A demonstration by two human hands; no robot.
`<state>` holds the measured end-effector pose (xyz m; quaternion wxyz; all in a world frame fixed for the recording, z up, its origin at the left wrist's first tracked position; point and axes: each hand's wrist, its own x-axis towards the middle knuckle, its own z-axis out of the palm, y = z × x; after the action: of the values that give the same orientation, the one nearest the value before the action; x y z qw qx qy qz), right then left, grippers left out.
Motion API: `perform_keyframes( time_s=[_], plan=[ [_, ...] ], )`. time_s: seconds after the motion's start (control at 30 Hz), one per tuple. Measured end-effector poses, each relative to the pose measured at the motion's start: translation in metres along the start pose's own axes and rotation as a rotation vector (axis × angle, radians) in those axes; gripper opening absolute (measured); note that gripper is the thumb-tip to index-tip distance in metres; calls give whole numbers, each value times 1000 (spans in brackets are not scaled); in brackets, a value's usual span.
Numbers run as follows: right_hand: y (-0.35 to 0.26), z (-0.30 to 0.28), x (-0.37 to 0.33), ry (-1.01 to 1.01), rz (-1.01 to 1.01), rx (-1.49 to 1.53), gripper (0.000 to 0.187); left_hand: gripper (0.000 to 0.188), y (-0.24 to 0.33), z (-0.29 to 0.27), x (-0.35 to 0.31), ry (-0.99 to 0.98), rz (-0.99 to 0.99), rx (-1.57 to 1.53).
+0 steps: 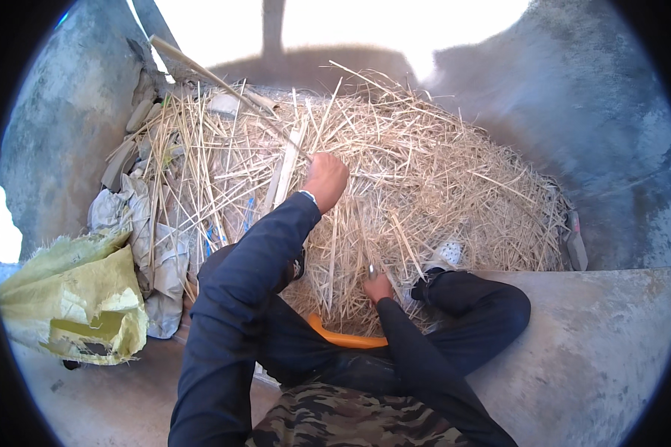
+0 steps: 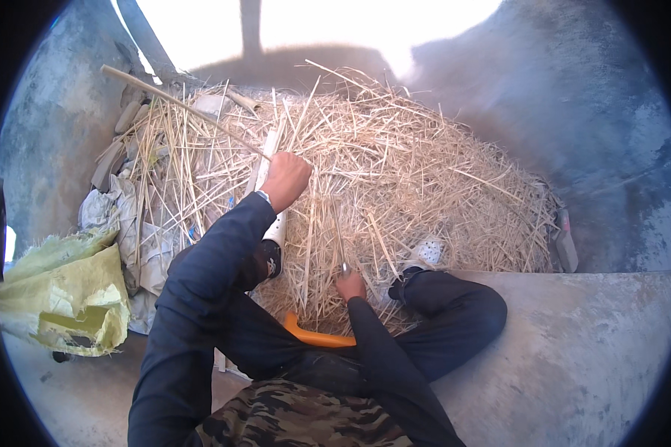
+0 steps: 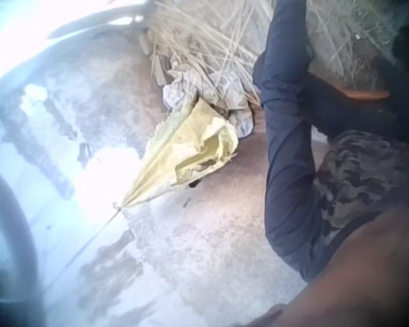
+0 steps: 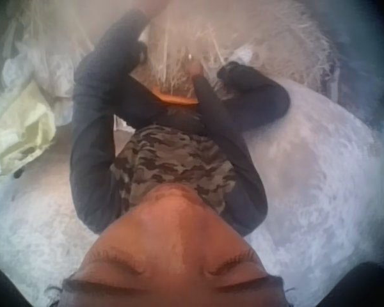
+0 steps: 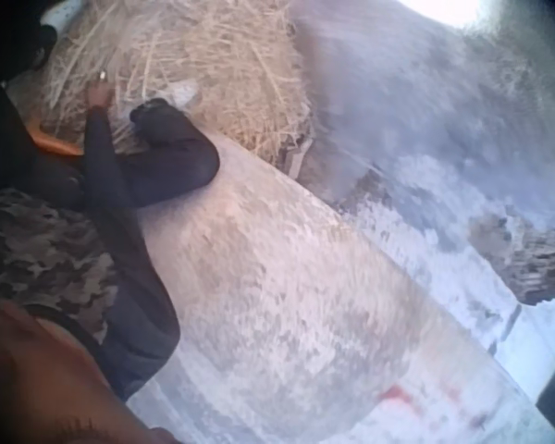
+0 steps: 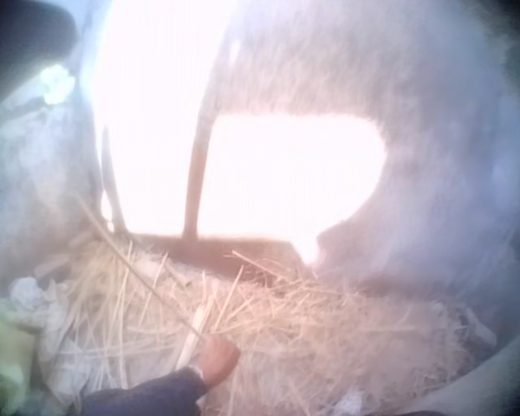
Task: The person sits on a floor covered with straw and uses a knife to strip the outer layer from thin wooden sticks. They hold the stick with one hand and scrape it with the knife in the other, repeating the process for multiple sticks.
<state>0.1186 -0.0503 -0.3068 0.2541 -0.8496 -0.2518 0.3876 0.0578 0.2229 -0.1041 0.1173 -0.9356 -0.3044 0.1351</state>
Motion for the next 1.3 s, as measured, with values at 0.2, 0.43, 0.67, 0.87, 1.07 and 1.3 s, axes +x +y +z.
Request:
perform_keyframes(
  time_s=[0.2, 0.43, 0.67, 0.87, 1.07, 1.3],
  plan=[
    [-6, -4, -1, -162, 265, 129, 27, 13, 1, 3, 3, -11, 4, -14],
    [-38, -5, 2, 264, -376, 242, 27, 13, 2, -1, 0, 53, 29, 56],
    [-6, -1, -8, -146, 282, 112, 33, 15, -4, 8, -3, 66, -56, -2],
    [-45, -9, 5, 254, -224, 209, 31, 16, -16, 13, 5, 49, -35, -44],
    [37, 21, 23, 9, 64, -191, 29, 16, -6, 3, 6, 143, -35, -39],
    [10, 4, 24, 81, -51, -12, 29, 15, -8, 8, 12, -2, -30, -11]
  ],
)
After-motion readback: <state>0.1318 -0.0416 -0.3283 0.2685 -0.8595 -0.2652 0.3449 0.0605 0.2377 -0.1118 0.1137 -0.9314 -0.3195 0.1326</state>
